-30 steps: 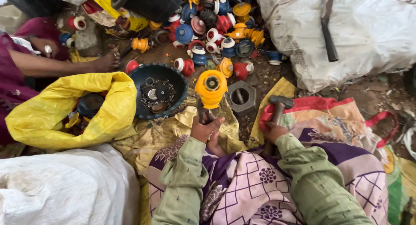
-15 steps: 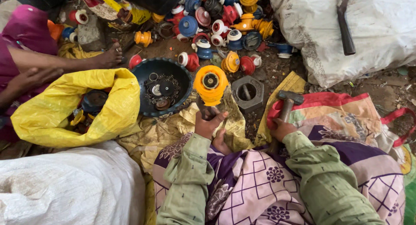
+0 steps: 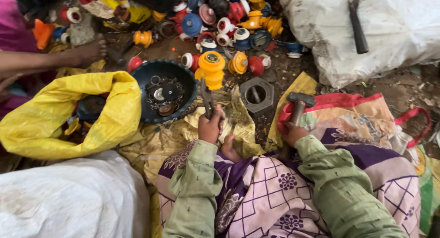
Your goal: The person sits on the ground and uses a hammer and metal block to strike and separate parts of small yellow plastic toys. They repeatedly pick up toys, position them on the block, and hit them to break them apart, then place the pieces aside.
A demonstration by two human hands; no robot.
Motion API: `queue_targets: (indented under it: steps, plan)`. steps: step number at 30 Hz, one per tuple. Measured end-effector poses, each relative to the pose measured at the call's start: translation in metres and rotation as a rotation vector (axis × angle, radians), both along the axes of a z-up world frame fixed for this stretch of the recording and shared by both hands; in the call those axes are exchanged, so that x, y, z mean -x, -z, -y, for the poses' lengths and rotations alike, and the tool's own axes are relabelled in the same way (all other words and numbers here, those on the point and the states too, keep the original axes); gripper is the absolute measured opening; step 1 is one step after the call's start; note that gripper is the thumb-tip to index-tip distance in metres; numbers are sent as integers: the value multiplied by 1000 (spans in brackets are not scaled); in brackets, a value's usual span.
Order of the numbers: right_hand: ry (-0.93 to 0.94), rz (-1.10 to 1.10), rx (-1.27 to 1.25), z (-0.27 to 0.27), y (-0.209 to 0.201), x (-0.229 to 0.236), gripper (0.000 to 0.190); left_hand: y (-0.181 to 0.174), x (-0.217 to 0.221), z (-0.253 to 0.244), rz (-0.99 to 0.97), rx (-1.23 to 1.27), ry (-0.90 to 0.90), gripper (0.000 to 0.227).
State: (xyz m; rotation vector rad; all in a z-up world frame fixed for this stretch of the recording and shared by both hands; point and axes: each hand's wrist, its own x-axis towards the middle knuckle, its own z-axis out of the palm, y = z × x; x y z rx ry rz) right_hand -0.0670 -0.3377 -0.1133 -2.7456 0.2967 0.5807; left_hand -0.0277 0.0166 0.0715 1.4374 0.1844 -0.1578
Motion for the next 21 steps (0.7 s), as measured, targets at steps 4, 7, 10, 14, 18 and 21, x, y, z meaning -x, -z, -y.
queue_targets:
  steps: [4, 7, 10, 14, 18, 21]
  plan:
    - [-5, 46, 22, -3, 2, -2, 75, 39, -24, -7, -188, -63, -10, 49]
    - [-16, 27, 12, -1, 3, -3, 76, 77, -56, -8, -159, -171, -15, 47]
    - [-26, 28, -20, 1, 1, -1, 76, 110, -76, -8, -400, 77, -37, 44]
    - [-27, 11, -2, -8, -25, -1, 77, 117, -75, -9, -127, 169, -37, 62]
    - [-32, -60, 82, -28, -82, 4, 75, 96, -59, -15, -135, 357, -97, 64]
    - [94, -167, 173, -44, -133, -9, 80, 76, -56, -17, -240, 318, -104, 62]
